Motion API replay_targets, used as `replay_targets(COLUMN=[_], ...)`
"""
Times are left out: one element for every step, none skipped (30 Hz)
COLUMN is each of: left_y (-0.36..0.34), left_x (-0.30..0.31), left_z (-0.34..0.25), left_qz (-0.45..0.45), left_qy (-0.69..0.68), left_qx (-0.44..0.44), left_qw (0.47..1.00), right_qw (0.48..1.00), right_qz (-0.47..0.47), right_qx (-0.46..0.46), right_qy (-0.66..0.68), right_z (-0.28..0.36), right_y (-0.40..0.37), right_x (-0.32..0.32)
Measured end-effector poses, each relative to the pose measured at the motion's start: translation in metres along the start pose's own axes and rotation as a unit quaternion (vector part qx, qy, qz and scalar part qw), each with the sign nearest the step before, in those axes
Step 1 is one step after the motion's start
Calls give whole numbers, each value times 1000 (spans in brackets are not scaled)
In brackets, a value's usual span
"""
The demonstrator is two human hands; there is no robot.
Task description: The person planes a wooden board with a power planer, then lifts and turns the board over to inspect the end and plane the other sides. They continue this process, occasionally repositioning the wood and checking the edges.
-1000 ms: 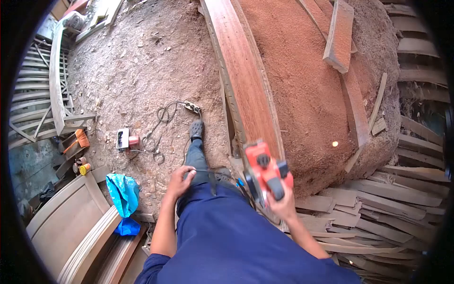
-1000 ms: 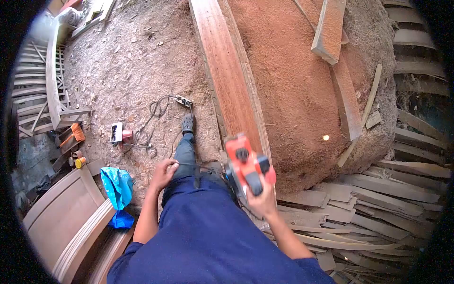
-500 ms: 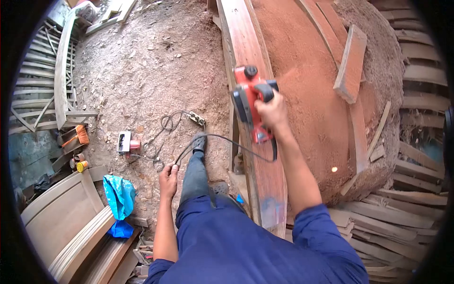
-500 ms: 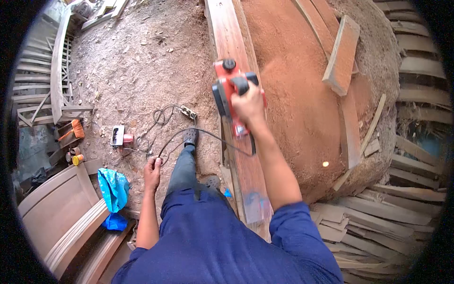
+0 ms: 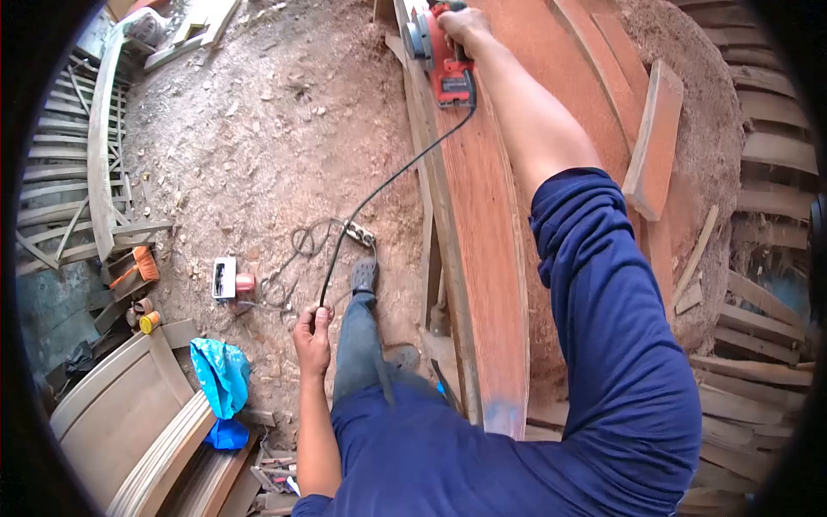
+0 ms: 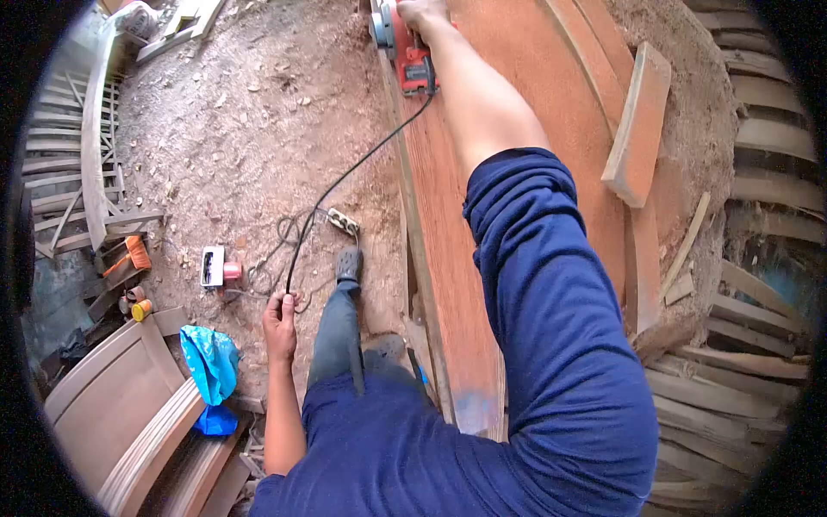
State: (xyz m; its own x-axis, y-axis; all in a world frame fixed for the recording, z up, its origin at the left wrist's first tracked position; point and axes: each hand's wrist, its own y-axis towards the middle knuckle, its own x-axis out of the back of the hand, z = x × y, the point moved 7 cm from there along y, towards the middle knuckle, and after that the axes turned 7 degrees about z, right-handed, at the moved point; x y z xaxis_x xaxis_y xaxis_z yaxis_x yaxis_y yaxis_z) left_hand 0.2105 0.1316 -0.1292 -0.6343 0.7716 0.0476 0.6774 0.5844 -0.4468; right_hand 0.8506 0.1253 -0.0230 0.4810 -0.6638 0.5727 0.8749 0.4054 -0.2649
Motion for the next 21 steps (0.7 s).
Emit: replay_targets(left_y=[-3,-6,-9,-13,-16,-20,-25,-29,-35,-40,-44,-51,-58,-66,-76,-89,-99,-112,-125,-134,-143], left_x=[1,3,10,16,21,25,29,30,32,31,28,20,14,-1,-17,-37,-46,-65,-82,-90,-99], left_z=[1,7,17,27,34,37,40,42,46,51,53,50,49,48,48,32,27,24,22,22,20], left_qz=[8,5,-7,-14,-24,-23,-23,-25,-20,-1,18,44,47,110,171,209,208,295,379,403,428], left_qy=[14,-29,-7,-9,-12,-19,-26,-29,-28,-9,10,44,46,100,153,181,184,208,232,233,233], left_qx=[1,3,6,12,16,13,9,6,6,6,6,6,3,3,2,-32,-34,-51,-67,-47,-25], left_qw=[1000,1000,1000,1000,1000,999,999,999,999,1000,1000,998,998,989,973,961,960,931,893,884,873], right_qw=[1000,1000,1000,999,993,995,995,996,995,996,997,999,998,999,999,998,994,993,992,993,987], right_qz=[14,-20,-21,-20,-19,5,28,15,2,5,-19,-4,-27,13,9,-8,11,12,14,10,37], right_qx=[3,-7,-20,43,109,102,94,80,69,84,60,39,4,-9,-47,-68,-106,-110,-113,-110,-157], right_qy=[-1,16,12,27,42,16,-9,-38,-68,-24,-34,1,-52,-40,-7,-8,-29,-40,-50,-48,-25], right_z=[-13,-4,-18,-21,-23,-37,-54,-74,-88,-89,-116,-109,-147,-155,-172,-182,-203,-220,-231,-227,-225], right_y=[1,-30,-57,-83,-112,-147,-188,-231,-278,-337,-384,-445,-498,-551,-604,-655,-705,-754,-786,-795,-802], right_x=[0,5,9,13,17,21,28,35,43,50,56,62,66,69,73,77,79,80,79,80,79])
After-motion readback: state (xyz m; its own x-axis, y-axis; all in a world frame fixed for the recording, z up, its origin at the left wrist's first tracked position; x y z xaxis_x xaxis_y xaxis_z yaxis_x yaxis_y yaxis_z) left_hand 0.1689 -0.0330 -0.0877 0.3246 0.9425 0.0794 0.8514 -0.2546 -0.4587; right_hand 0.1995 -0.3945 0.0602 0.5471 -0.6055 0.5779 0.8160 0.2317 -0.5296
